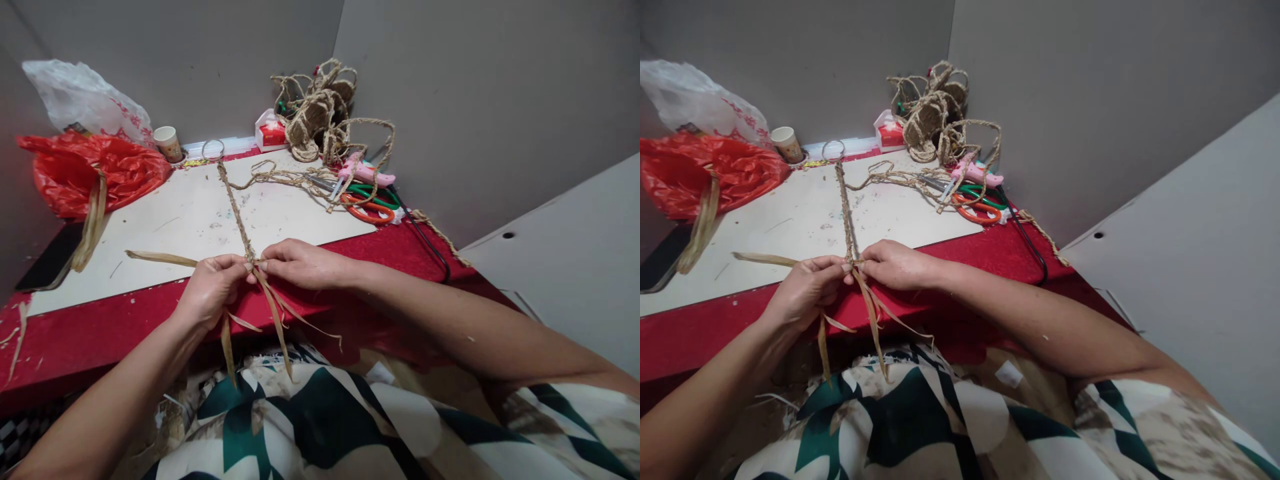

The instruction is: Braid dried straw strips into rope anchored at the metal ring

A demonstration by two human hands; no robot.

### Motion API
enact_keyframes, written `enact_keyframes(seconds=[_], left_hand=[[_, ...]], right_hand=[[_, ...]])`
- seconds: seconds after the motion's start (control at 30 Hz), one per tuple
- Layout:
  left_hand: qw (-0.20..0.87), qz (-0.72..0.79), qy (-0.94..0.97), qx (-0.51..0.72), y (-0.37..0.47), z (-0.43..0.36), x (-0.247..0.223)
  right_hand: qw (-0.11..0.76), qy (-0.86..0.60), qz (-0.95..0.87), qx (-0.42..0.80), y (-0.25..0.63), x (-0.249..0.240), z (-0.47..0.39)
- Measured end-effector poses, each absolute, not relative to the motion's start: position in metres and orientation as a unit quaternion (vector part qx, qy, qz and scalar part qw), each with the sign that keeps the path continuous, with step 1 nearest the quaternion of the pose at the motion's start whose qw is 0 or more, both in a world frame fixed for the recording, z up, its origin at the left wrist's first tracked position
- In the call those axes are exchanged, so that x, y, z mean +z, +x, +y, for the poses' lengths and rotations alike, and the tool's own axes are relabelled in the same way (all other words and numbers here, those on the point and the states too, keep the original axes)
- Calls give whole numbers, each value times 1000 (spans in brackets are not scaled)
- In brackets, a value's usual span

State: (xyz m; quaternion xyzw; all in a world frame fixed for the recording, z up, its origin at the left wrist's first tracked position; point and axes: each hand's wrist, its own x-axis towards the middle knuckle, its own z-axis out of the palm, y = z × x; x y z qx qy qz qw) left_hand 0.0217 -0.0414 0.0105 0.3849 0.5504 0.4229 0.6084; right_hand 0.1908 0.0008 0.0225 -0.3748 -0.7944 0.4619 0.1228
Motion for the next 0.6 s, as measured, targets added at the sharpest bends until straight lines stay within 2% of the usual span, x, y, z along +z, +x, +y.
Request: enact_keyframes(seconds=[0.23,0.6], left_hand=[[608,545,386,429,22,-42,9],[605,541,380,443,21,-44,9]], right_hand=[[136,-339,-803,471,195,20,1],[106,-359,-808,454,228,32,13]])
